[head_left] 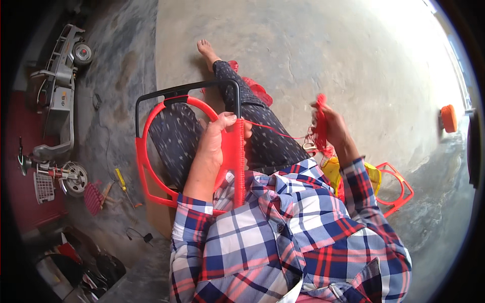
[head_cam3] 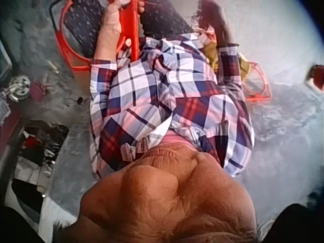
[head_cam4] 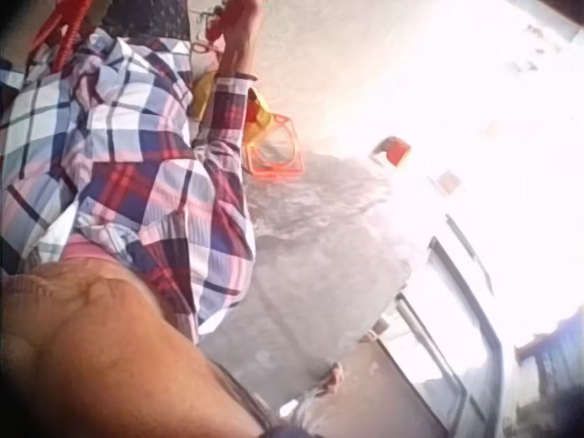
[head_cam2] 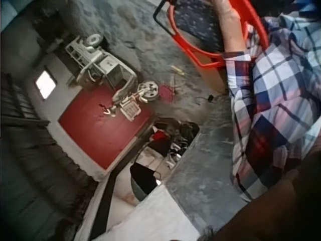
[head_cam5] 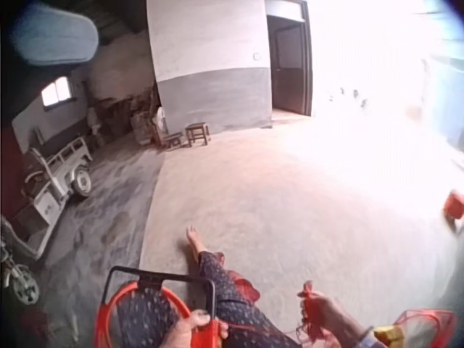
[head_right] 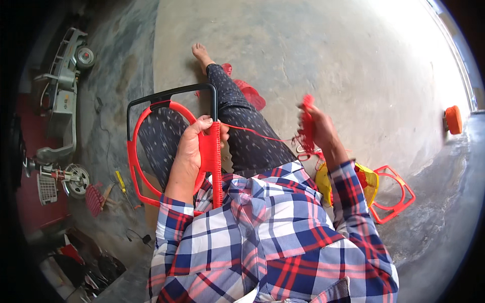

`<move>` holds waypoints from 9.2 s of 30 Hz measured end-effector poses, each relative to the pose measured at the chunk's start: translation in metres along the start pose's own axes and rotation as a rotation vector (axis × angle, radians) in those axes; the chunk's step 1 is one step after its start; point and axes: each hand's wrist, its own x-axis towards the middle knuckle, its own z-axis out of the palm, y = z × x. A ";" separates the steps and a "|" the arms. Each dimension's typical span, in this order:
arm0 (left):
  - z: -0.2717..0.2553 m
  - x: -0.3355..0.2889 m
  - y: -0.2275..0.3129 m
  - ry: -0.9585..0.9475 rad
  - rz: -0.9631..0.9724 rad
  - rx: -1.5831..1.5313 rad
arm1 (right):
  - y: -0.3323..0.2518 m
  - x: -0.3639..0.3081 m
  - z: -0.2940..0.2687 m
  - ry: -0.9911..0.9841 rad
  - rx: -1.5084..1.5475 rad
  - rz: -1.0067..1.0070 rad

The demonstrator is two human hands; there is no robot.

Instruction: Wrapping a red plastic cord or tape tightly around a red metal frame.

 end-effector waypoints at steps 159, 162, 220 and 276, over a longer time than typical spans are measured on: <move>-0.011 0.000 -0.006 0.066 0.270 -0.079 | -0.048 0.018 0.178 -0.334 -1.297 -0.942; -0.001 -0.001 -0.006 0.140 0.586 0.002 | -0.051 -0.004 0.249 -0.274 -2.099 -0.504; -0.024 0.013 0.020 -0.062 -0.101 0.058 | -0.057 -0.028 0.080 0.103 -0.425 -0.576; -0.010 0.007 -0.001 0.176 0.455 0.139 | -0.044 0.026 0.176 -0.376 -1.175 -0.723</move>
